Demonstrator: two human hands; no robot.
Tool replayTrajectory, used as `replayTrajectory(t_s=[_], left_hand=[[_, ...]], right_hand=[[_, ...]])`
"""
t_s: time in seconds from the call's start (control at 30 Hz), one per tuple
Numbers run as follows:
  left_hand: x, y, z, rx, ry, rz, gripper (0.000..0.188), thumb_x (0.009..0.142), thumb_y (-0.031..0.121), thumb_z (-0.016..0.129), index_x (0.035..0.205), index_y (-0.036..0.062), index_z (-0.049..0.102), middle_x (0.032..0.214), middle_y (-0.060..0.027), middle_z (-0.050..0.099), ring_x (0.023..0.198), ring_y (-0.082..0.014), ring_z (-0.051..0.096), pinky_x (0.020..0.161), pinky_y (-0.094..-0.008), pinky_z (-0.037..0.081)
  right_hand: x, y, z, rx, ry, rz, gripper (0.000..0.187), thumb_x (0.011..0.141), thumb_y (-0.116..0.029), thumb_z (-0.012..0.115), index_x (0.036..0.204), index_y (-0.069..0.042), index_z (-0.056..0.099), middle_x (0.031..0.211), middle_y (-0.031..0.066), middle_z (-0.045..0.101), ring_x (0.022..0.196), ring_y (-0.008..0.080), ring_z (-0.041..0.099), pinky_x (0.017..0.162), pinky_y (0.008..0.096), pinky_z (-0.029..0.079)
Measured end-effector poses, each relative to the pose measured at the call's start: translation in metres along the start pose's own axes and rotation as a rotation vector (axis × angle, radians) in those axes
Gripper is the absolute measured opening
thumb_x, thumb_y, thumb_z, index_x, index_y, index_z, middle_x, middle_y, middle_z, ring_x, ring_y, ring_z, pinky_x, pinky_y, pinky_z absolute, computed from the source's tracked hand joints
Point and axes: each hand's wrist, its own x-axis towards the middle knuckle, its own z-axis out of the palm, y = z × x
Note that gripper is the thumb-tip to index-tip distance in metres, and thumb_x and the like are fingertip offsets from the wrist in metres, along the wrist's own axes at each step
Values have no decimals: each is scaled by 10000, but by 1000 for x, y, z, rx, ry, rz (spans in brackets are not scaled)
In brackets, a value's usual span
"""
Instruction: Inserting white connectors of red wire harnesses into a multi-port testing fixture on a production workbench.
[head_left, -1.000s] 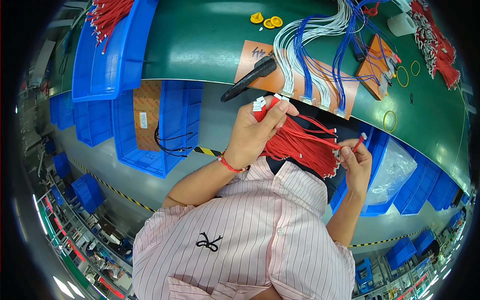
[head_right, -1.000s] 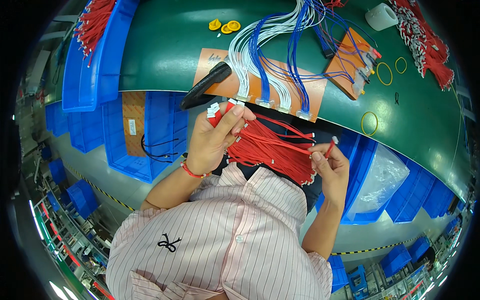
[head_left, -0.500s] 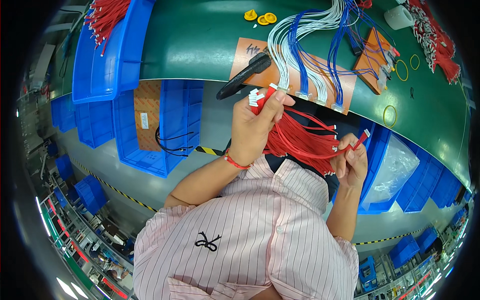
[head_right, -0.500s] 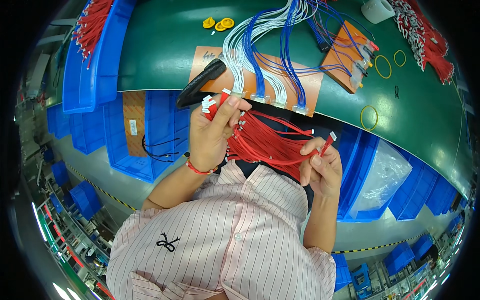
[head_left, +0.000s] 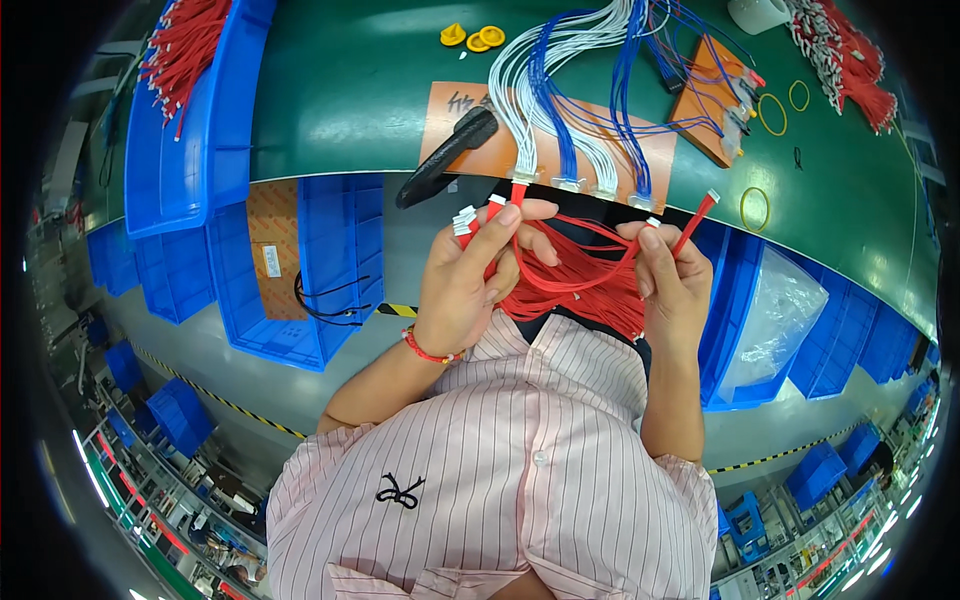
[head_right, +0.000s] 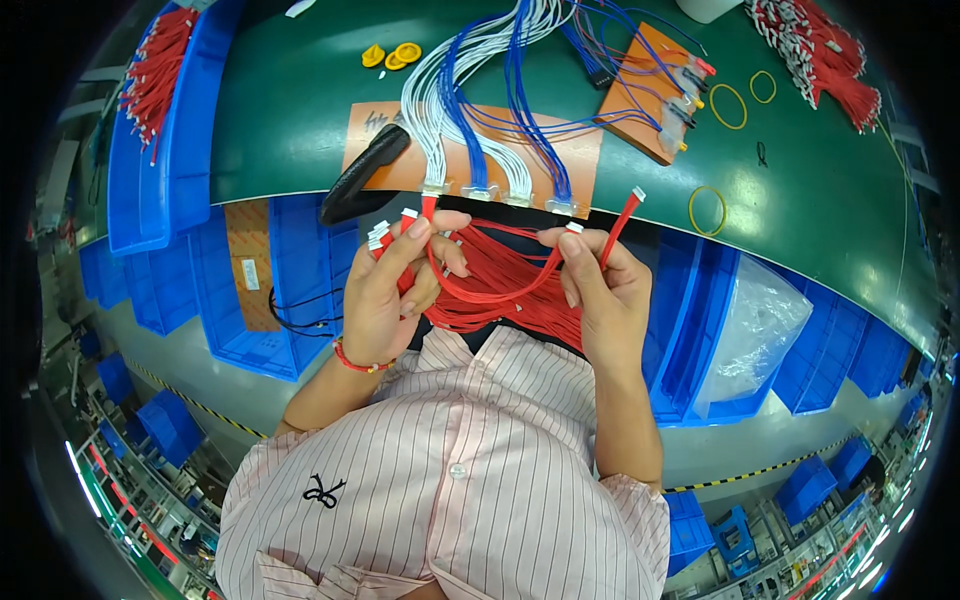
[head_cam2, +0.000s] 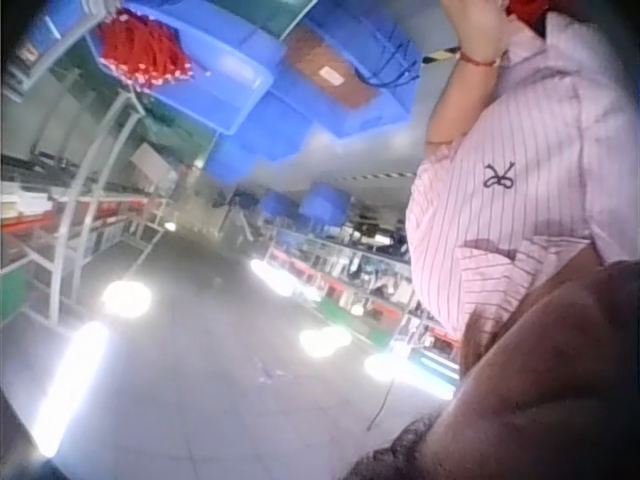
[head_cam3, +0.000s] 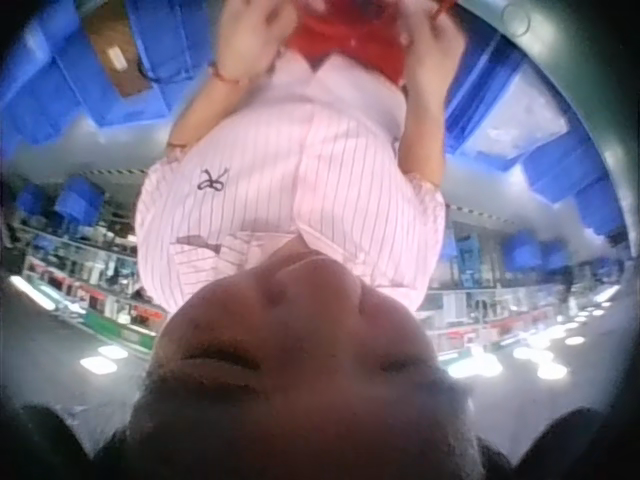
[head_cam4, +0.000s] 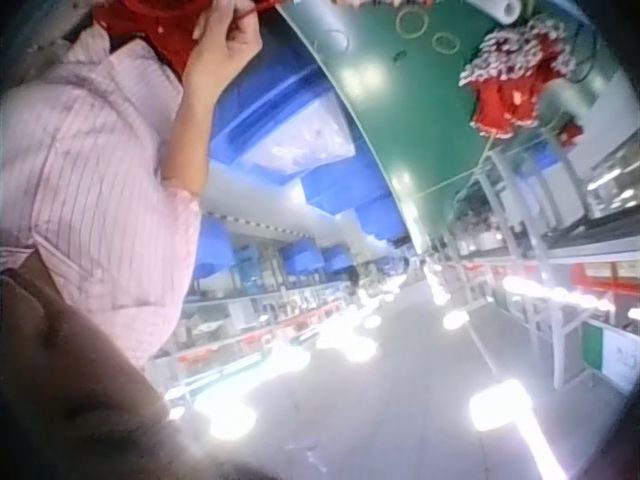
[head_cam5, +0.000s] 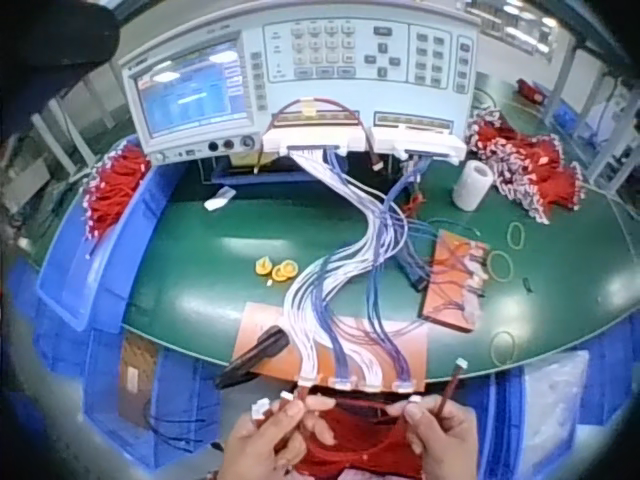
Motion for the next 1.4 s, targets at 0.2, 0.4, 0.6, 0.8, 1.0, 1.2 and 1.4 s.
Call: replayTrajectory(t_s=[0.2,0.4,0.6,0.8,1.0,1.2,1.4], left_hand=[[-1,2,-1,-26,-2,-9,388,1029,262,459,1186,-54,620,845,-143,680,445,-10,305,428,-197,251],[0,1,-2,-30,5,-12,388,1028,263,458,1187,-49,625,857,-148,681,450,-12,304,431,-196,252],[-1,2,-3,-33,-2,-19,391,1029,261,457,1189,-53,625,869,-133,672,458,-17,303,434,-199,252],[0,1,-4,-40,-9,-21,389,1030,258,457,1193,-53,624,898,-112,664,469,-14,305,436,-194,256],[1,0,-5,-24,-22,-17,386,1043,216,404,1206,-78,595,918,-122,637,448,-14,287,427,-186,252],[1,3,-4,-21,-32,-34,391,1050,196,377,1222,-90,580,915,-135,623,449,-17,283,449,-188,267],[4,5,-1,22,-35,-17,392,1046,216,389,1208,-75,597,902,-109,625,468,-14,297,457,-189,266]], right_hand=[[4,-9,9,-65,-4,82,205,961,-152,633,963,38,711,585,-80,455,496,-2,296,458,206,188],[7,-9,7,59,-34,142,188,947,-140,640,925,33,711,687,-9,617,473,-7,296,443,193,202],[11,-9,0,188,-68,238,168,927,-125,650,896,31,706,861,96,726,456,-4,315,438,177,240],[13,-11,-1,121,-54,226,151,912,-110,663,889,31,714,908,124,736,450,-5,320,437,171,249],[14,-9,-3,115,-35,229,138,903,-93,670,912,34,725,933,132,738,440,-3,325,432,171,259],[14,-11,-1,232,-93,253,204,938,-147,638,951,36,726,598,-3,607,426,-3,305,436,190,231],[11,-4,4,415,-94,286,282,985,-199,579,1012,49,709,456,-84,387,424,6,286,452,210,213]])
